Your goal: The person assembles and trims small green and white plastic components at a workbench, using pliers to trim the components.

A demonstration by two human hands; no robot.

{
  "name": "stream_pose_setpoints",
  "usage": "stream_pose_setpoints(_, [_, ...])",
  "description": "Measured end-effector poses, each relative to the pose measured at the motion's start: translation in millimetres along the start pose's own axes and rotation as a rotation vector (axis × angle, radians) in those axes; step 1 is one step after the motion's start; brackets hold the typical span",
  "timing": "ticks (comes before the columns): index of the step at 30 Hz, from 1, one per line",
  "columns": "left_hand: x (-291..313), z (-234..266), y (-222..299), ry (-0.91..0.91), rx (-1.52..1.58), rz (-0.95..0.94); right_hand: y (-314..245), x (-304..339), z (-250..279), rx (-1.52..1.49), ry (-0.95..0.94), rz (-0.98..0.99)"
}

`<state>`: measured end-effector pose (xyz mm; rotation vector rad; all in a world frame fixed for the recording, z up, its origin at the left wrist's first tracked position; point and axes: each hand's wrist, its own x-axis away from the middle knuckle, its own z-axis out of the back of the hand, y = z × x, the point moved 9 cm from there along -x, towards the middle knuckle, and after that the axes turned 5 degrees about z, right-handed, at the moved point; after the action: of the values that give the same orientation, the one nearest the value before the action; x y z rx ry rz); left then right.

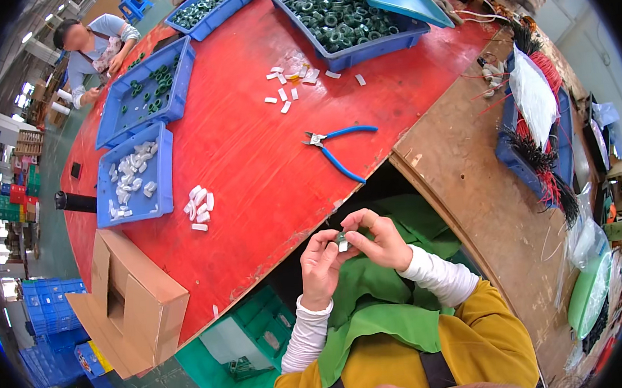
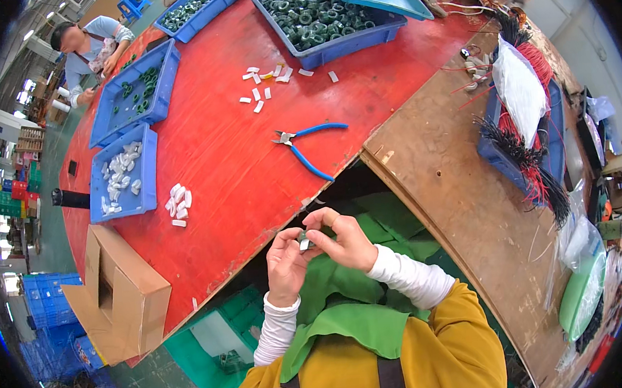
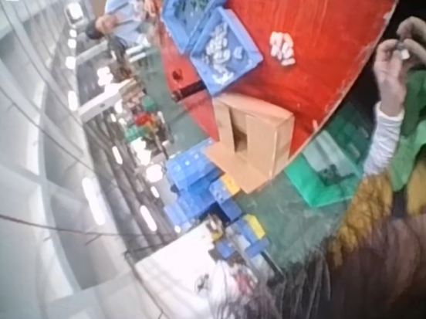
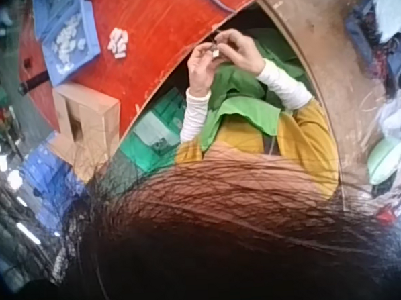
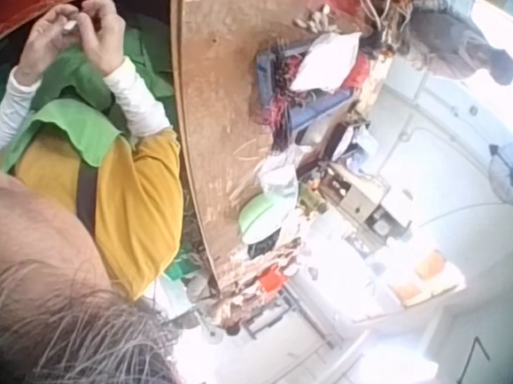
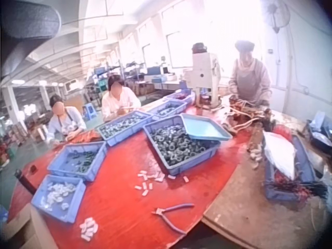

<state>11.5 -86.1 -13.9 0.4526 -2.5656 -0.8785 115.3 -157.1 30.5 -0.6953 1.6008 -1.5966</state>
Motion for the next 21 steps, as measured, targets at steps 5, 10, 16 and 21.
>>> stream_pose_setpoints(5, [-4,9,3,0.024,0.0,-0.011,-11,-8,4,0.181,-0.008,0.162])
stream_pose_setpoints(10, [-3,8,10,0.041,0.041,-0.034,-63,-8,-2,0.482,-0.121,0.628])
stream_pose_setpoints(16, [-2,7,5,0.064,-0.014,-0.009,-76,-5,-17,0.666,-0.15,0.827])
stream_pose_setpoints(21, [-3,7,7,0.098,0.09,-0.032,-86,16,-15,0.606,-0.146,1.052])
